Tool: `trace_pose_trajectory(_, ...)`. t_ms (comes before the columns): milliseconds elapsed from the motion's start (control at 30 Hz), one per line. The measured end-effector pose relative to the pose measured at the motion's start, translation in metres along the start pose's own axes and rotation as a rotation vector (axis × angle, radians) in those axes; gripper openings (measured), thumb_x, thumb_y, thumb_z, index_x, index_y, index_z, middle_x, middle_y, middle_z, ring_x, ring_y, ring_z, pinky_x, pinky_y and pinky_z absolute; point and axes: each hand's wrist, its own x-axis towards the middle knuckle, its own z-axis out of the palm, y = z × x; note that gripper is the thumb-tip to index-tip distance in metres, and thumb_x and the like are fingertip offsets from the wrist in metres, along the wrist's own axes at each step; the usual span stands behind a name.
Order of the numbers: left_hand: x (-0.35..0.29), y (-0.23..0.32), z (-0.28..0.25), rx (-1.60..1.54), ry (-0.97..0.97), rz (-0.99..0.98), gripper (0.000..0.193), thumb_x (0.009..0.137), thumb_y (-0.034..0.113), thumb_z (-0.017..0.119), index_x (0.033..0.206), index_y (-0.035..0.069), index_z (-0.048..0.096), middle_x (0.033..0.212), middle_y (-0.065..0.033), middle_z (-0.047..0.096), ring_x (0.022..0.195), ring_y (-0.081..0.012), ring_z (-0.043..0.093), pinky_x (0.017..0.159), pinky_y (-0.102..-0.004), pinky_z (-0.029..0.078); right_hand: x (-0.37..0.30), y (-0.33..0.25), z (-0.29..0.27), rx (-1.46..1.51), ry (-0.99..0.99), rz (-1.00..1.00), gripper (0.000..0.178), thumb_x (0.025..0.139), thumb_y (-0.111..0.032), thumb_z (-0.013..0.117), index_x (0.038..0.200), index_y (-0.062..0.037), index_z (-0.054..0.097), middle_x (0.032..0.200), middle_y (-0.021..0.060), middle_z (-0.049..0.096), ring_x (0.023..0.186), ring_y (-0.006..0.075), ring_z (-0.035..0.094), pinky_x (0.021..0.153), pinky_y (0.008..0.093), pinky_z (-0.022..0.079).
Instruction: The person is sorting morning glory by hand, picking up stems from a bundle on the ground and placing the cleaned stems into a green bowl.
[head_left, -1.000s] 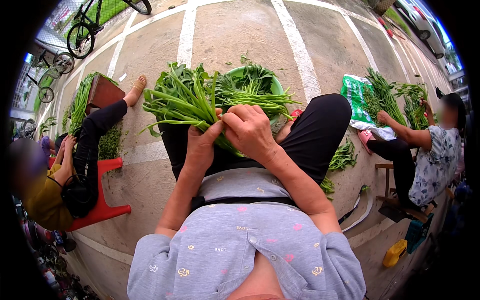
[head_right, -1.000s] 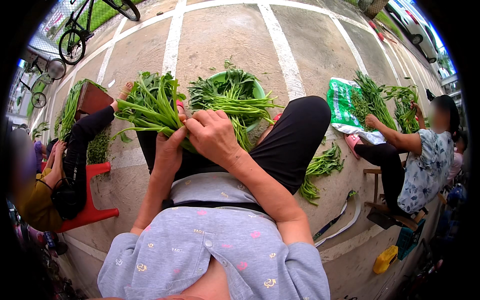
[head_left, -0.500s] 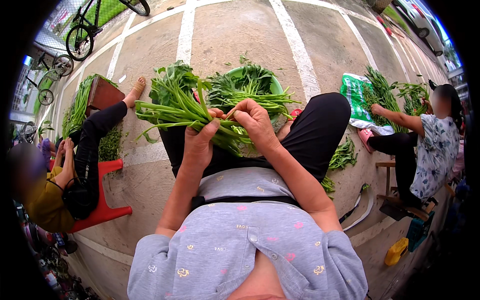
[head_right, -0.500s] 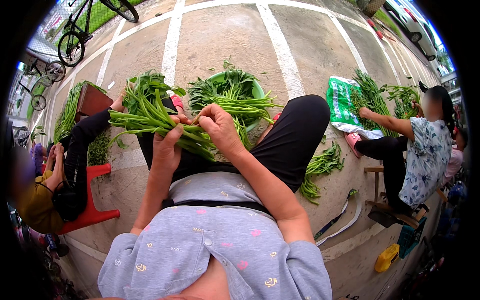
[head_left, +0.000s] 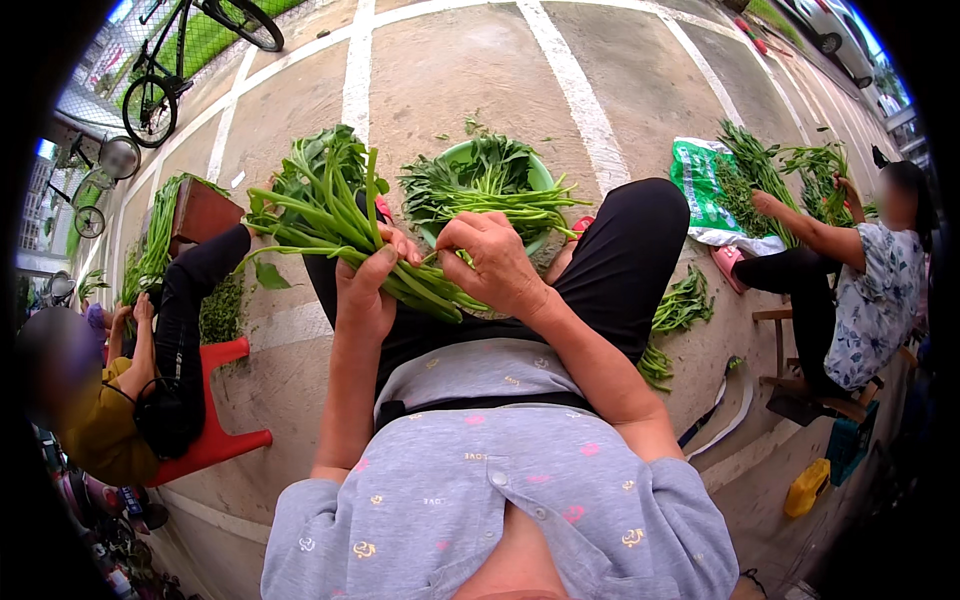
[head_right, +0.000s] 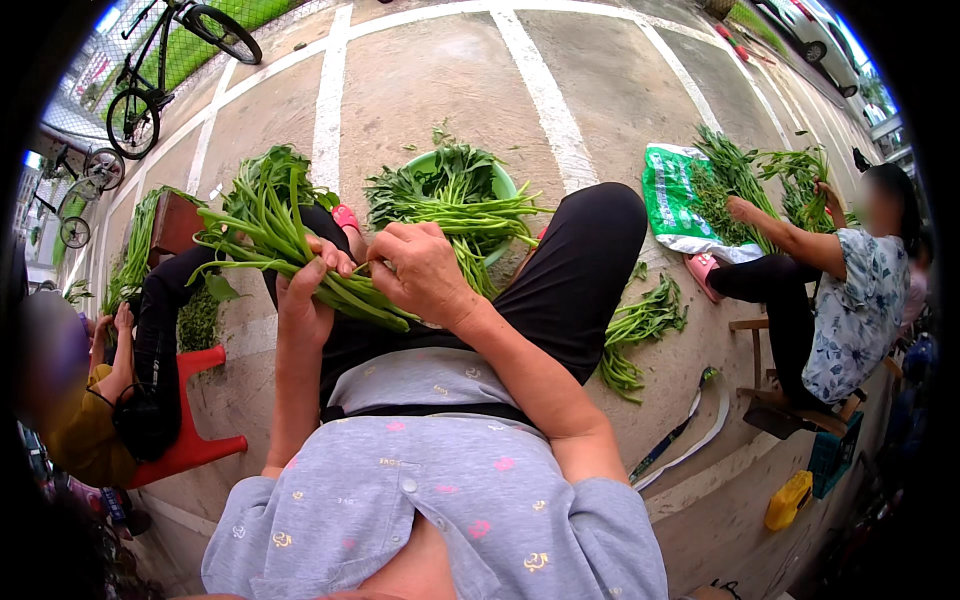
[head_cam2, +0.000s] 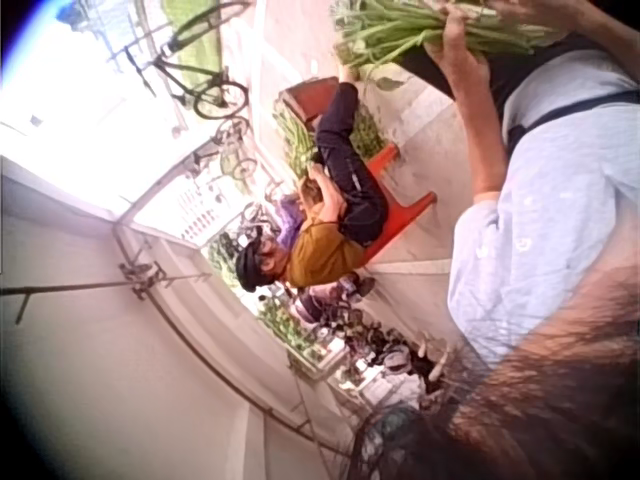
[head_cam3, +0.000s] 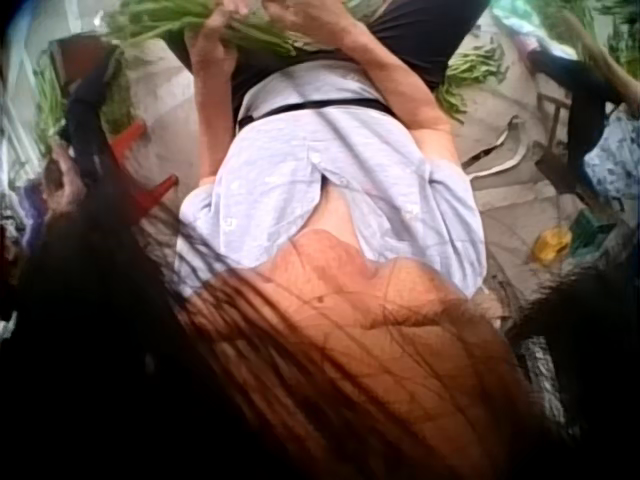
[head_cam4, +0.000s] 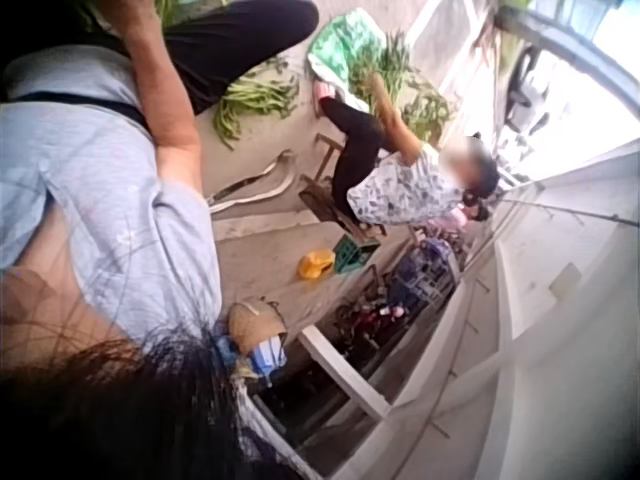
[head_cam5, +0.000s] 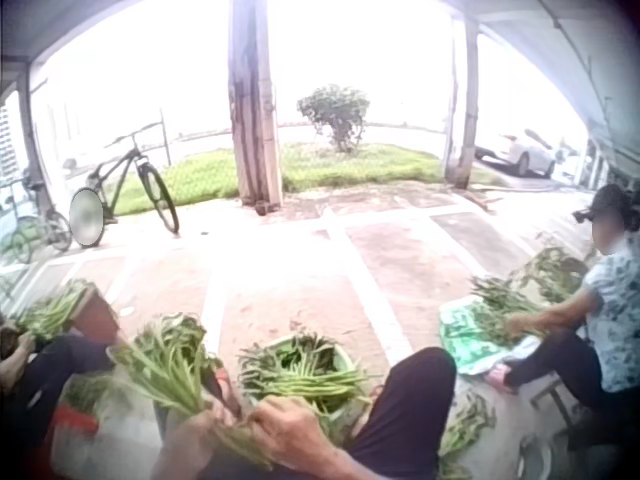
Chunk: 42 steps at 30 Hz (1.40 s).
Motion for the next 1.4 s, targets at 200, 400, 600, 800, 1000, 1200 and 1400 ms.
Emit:
trace_pose_trajectory(200,-0.001,0.036,-0.004,-0.173,-0.09,0.026,0.02,0.081,0.01,0.055,0.099,0.008,0.048,0.083,-0.0028,0.046,0.071,-0.0145,0.048,0.077,-0.0344,0.041,-0.008,0.042,-0.02,0.524,0.369,0.571,0.007,0.08,-0.006,0.049,0.076,-0.0025,0.053,0.067,0.005,0.054,0.061,0.0103,0.051,0.057,0.0238,0.042)
trace_pose_trajectory(400,0.014,0.068,-0.022,-0.132,0.007,0.087,0.02,0.084,0.009,0.054,0.103,0.009,0.046,0.088,-0.0014,0.049,0.081,-0.0145,0.05,0.086,-0.0367,0.04,-0.015,0.056,-0.047,0.4,-0.288,0.616,0.026,0.085,-0.028,0.061,0.079,-0.003,0.064,0.066,0.0037,0.06,0.063,0.013,0.057,0.062,0.0275,0.046)
trace_pose_trajectory(600,0.033,0.035,-0.004,-0.085,0.076,0.063,0.024,0.081,0.002,0.056,0.105,0.003,0.056,0.089,-0.008,0.06,0.084,-0.0205,0.06,0.084,-0.0382,0.047,0.002,0.024,-0.031,0.07,-0.01,0.24,0.043,0.075,-0.027,0.069,0.106,-0.0006,0.057,0.104,0.0167,0.057,0.096,0.0326,0.056,0.085,0.0398,0.042)
trace_pose_trajectory(800,0.04,0.011,0.032,-0.276,0.017,0.01,0.025,0.083,0.006,0.055,0.108,0.004,0.052,0.089,-0.0076,0.059,0.092,-0.0194,0.056,0.09,-0.0353,0.043,0.018,-0.002,-0.004,0.112,-0.005,-0.098,0.103,0.056,-0.024,0.083,0.136,-0.0013,0.022,0.131,0.0216,0.038,0.119,0.0366,0.042,0.098,0.0398,0.037)
trace_pose_trajectory(1000,0.043,0.023,0.047,-0.294,0.057,-0.039,0.026,0.087,0.011,0.054,0.111,0.004,0.05,0.098,-0.0082,0.055,0.103,-0.0219,0.051,0.098,-0.0364,0.037,0.028,-0.019,-0.029,0.146,-0.089,0.116,0.067,0.068,-0.013,0.07,0.124,-0.0023,0.036,0.094,0.0209,0.06,0.08,0.0379,0.061,0.068,0.0404,0.052)
trace_pose_trajectory(1200,0.079,0.016,0.072,0.211,-0.346,0.04,0.067,0.087,0.047,0.051,0.132,-0.001,0.037,0.133,-0.0148,0.042,0.125,-0.0259,0.038,0.106,-0.0405,0.024,0.038,-0.005,-0.115,-0.087,-0.001,0.146,0.042,0.069,-0.015,0.065,0.105,-0.0043,0.048,0.074,0.0192,0.06,0.074,0.0371,0.061,0.064,0.0423,0.048)
trace_pose_trajectory(1400,0.06,0.011,0.073,0.454,-0.449,-0.219,0.047,0.088,0.024,0.056,0.127,0.001,0.045,0.128,-0.0115,0.049,0.118,-0.0198,0.046,0.098,-0.0332,0.035,0.022,0.002,-0.268,-0.614,0.195,0.294,0.041,0.073,-0.02,0.062,0.107,-0.0024,0.049,0.079,0.0192,0.061,0.075,0.0339,0.061,0.07,0.0408,0.048)
